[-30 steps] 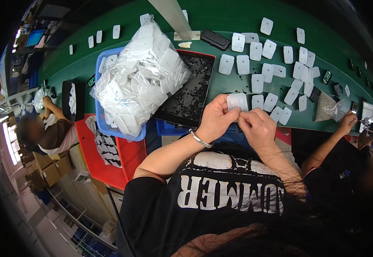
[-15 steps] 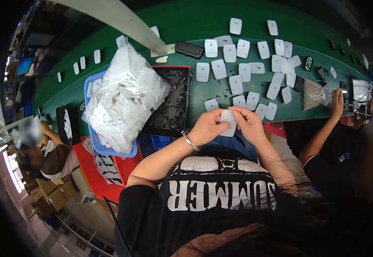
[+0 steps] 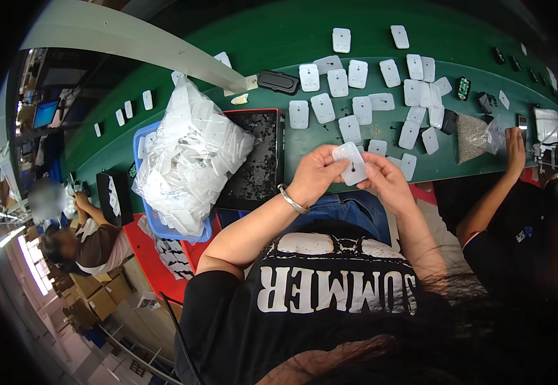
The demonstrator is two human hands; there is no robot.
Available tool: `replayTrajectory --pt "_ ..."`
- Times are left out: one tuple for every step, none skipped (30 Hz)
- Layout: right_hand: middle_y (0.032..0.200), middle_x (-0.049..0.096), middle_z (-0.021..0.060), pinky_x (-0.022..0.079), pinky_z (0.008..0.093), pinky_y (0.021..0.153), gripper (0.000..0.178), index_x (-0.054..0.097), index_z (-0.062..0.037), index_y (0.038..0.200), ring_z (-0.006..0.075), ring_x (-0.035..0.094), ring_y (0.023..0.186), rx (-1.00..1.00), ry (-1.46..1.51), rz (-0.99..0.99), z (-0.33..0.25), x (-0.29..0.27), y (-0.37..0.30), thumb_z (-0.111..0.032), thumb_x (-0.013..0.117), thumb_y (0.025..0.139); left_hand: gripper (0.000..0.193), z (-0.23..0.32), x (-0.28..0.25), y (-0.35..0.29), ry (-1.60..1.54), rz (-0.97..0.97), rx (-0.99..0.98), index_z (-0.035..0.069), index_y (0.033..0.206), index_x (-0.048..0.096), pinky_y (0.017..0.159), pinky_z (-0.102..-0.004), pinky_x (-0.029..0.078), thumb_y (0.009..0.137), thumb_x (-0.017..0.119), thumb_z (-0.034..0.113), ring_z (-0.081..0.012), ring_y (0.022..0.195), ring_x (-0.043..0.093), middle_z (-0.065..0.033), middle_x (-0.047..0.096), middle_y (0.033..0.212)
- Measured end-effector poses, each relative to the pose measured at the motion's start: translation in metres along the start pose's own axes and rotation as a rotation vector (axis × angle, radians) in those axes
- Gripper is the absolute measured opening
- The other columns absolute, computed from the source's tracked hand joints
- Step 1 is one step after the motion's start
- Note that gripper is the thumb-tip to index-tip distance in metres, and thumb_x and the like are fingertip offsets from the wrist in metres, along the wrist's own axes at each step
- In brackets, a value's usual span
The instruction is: Assemble electronic circuits into plastic housings on a production line.
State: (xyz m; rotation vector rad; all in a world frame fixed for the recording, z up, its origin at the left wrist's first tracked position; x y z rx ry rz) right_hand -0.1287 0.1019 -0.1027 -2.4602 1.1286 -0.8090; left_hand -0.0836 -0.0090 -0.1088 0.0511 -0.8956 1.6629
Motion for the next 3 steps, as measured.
replayTrajectory --pt "0.100 0.056 0.0079 0.049 0.0256 0.069 0.033 0.047 0.0002 0.116 0.0122 0.055 0.084 0.012 -0.007 -0.025 0.0079 0.0001 -0.0009 -0.017 0.050 0.088 0.020 0.0002 -0.0026 0.0004 0.002 0.033 0.015 0.001 0.104 0.051 0.066 -0.0214 0.049 0.084 0.054 0.006 -0.0101 0.079 0.059 -0.0056 0.061 0.093" --pt "0.100 0.056 0.0079 0.049 0.0256 0.069 0.033 0.047 0.0002 0.116 0.0122 0.055 0.084 0.017 -0.006 -0.030 0.0125 0.0003 0.0004 -0.017 0.050 0.088 0.018 0.0006 -0.0057 -0.0002 0.003 0.066 0.030 0.001 0.102 0.051 0.064 -0.0208 0.049 0.084 0.053 0.006 -0.0098 0.078 0.059 -0.0051 0.061 0.092" --pt "0.100 0.056 0.0080 0.049 0.0250 0.069 0.033 0.046 0.0006 0.117 0.0121 0.055 0.084 0.005 -0.043 -0.016 0.0136 0.0005 0.0020 -0.014 0.051 0.087 0.018 0.0004 -0.0080 -0.0007 0.000 0.074 0.029 0.001 0.102 0.051 0.064 -0.0208 0.049 0.084 0.053 0.006 -0.0098 0.078 0.059 -0.0051 0.061 0.092"
Point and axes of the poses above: each hand's wrist, its own y-axis towards the middle knuckle, its own x-axis out of the palm, z = x × y, the point moved 9 cm from there along y, towards the middle knuckle
